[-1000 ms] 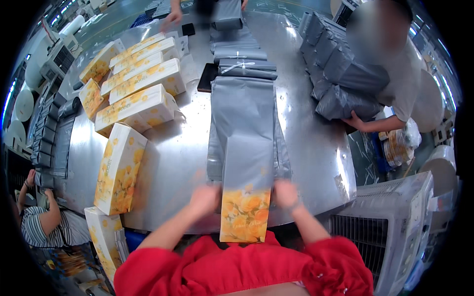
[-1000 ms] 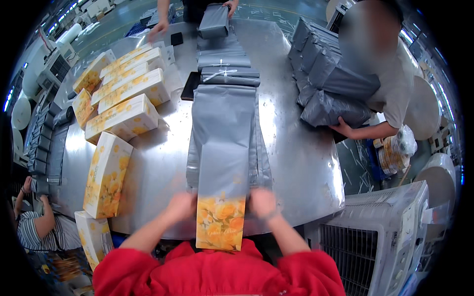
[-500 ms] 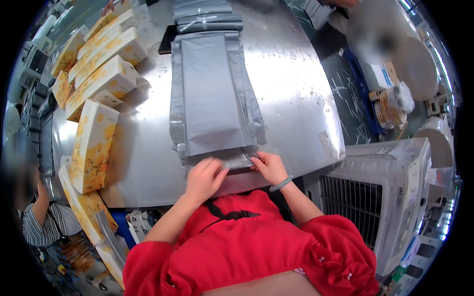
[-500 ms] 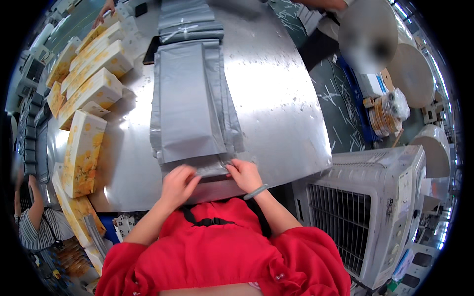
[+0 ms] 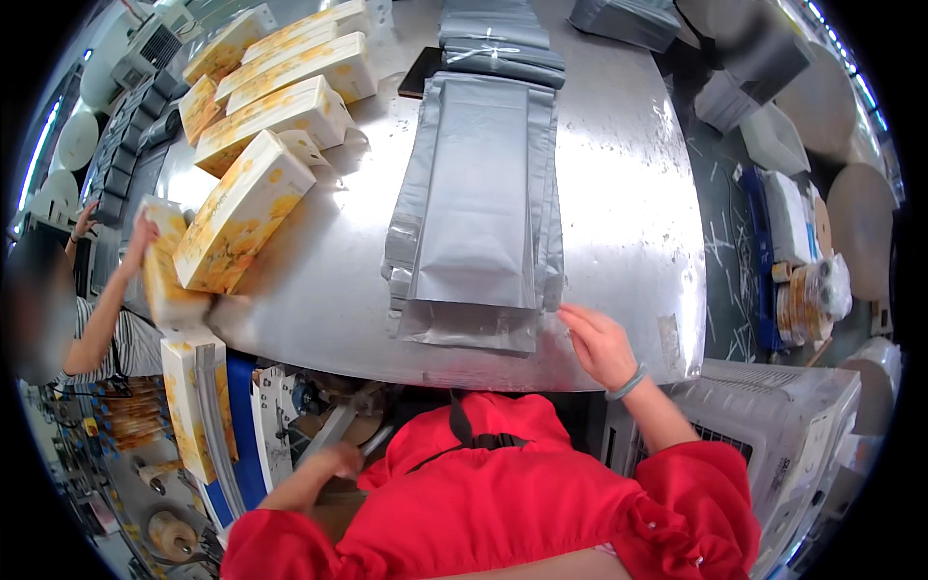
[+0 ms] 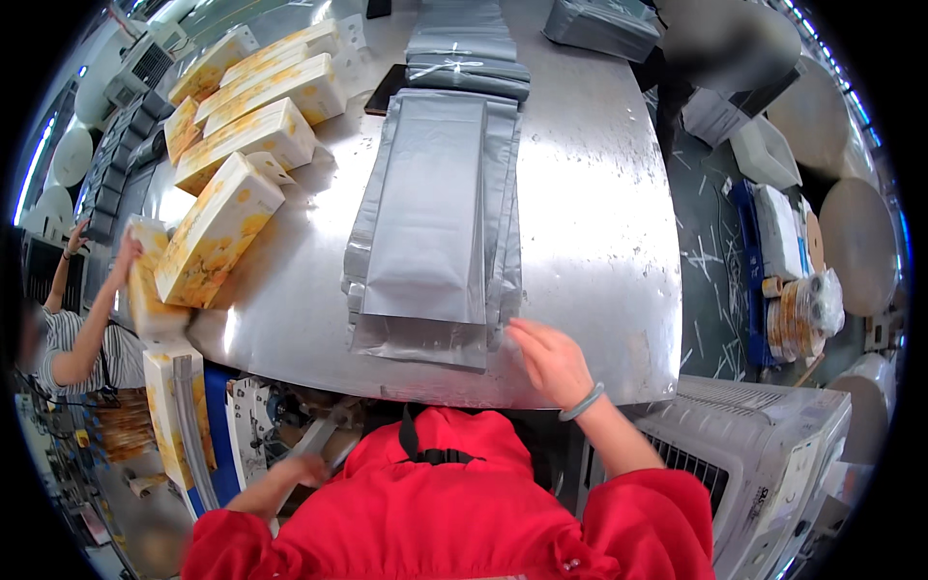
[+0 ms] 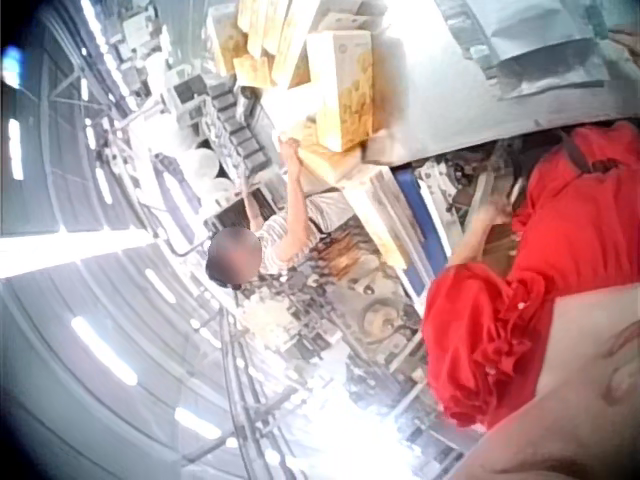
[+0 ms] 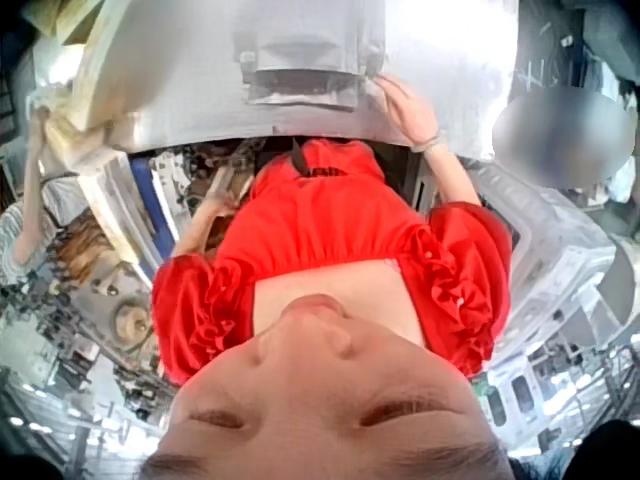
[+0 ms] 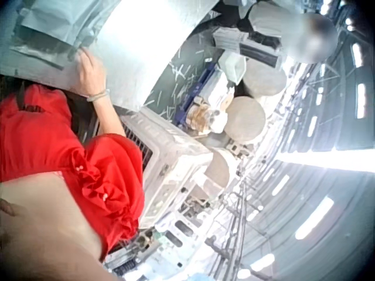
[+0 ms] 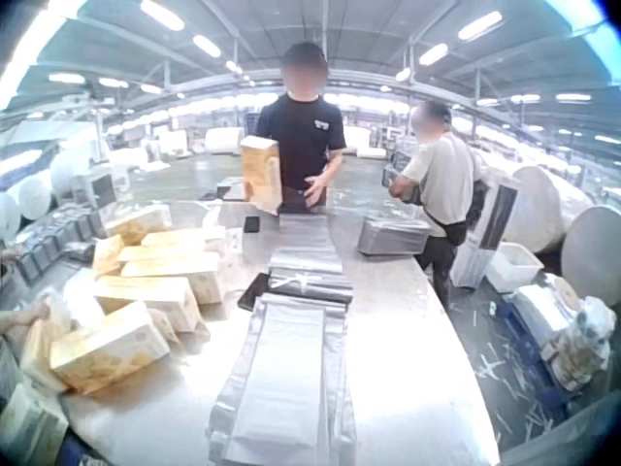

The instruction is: The person places rectangular yellow boxes into grey plastic shipping bags and folds the bags closed by hand.

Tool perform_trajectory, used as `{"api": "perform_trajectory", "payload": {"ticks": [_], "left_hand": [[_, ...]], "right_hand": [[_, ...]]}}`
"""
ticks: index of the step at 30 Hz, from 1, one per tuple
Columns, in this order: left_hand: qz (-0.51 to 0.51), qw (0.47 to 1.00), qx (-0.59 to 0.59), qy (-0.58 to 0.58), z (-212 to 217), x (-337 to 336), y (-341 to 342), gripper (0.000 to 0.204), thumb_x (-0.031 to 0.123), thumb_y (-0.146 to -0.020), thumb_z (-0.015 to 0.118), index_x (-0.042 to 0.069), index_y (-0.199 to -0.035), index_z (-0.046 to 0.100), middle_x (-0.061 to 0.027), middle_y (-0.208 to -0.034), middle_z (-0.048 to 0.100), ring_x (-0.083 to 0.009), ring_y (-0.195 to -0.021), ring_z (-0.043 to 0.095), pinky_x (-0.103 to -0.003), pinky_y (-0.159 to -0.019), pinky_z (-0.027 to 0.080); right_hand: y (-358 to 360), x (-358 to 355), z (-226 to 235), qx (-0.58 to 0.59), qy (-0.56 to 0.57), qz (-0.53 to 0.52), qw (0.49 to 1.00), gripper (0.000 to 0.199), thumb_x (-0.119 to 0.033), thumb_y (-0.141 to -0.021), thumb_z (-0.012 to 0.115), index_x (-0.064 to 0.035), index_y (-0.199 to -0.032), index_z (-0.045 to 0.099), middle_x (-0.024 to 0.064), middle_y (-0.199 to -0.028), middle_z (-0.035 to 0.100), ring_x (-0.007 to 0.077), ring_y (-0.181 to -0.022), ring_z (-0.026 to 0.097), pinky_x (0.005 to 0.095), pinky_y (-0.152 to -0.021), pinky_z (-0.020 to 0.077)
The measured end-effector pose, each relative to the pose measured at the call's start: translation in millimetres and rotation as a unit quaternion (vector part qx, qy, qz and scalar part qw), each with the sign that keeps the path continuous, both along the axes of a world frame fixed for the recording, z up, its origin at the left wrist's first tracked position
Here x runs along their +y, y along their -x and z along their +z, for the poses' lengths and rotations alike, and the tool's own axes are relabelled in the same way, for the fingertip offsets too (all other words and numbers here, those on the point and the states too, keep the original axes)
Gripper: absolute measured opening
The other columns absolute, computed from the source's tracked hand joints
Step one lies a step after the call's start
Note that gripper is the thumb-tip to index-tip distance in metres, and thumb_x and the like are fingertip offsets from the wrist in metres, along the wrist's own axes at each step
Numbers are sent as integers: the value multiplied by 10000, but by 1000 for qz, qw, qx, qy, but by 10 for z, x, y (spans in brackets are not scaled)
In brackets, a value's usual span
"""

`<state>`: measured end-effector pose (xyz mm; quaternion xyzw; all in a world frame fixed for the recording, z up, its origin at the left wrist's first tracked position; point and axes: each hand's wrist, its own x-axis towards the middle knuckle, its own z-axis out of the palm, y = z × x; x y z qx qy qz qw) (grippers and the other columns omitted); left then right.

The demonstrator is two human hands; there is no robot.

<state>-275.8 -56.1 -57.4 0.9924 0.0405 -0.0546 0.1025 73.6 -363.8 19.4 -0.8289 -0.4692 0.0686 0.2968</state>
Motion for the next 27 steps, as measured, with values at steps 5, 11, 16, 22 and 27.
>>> {"api": "perform_trajectory", "payload": {"ticks": [5, 11, 16, 22, 27], "left_hand": [[-278, 935, -221, -20, 1000, 425, -1981, 291, 30, -709, 572, 55, -998, 576, -103, -1038, 599, -279, -977, 575, -393, -774, 498], [-328, 904, -261, 80, 751, 724, -2559, 86, 61, -725, 602, 53, -797, 557, -94, -916, 601, -228, -835, 595, -344, -730, 493], [99, 881, -318, 337, 876, 296, -2927, 159, 85, -837, 582, 19, -714, 505, -100, -746, 537, -281, -665, 553, -347, -619, 447], [229, 880, -288, 299, 163, 158, -3618, 187, 150, -876, 580, 4, -765, 545, -130, -779, 509, -346, -688, 530, -391, -639, 438], [267, 875, -299, 270, 351, 271, -3599, 285, 205, -862, 605, 2, -1053, 545, -180, -1017, 527, -334, -862, 558, -386, -741, 458]], "right_hand": [[-405, 454, -11, -315, -39, 281, 906, 308, -108, -749, 585, -94, -1054, 627, 38, -1228, 567, 183, -1127, 537, 373, -948, 417], [-525, 397, -190, -178, -126, 124, 968, 156, -41, -740, 569, -68, -882, 627, 65, -984, 618, 201, -862, 597, 328, -759, 459], [-553, 743, -277, 134, -249, -306, 909, 170, -89, -901, 505, -10, -769, 577, 89, -712, 531, 162, -605, 468, 274, -540, 371], [-1095, 1231, -747, 141, -63, -340, 928, 378, -278, -946, 457, 33, -753, 551, 229, -648, 549, 383, -598, 518, 405, -579, 417], [-1338, 1194, -583, 185, -57, -281, 940, 269, -236, -910, 524, 17, -1001, 541, 184, -863, 633, 334, -703, 594, 406, -654, 472]]}}
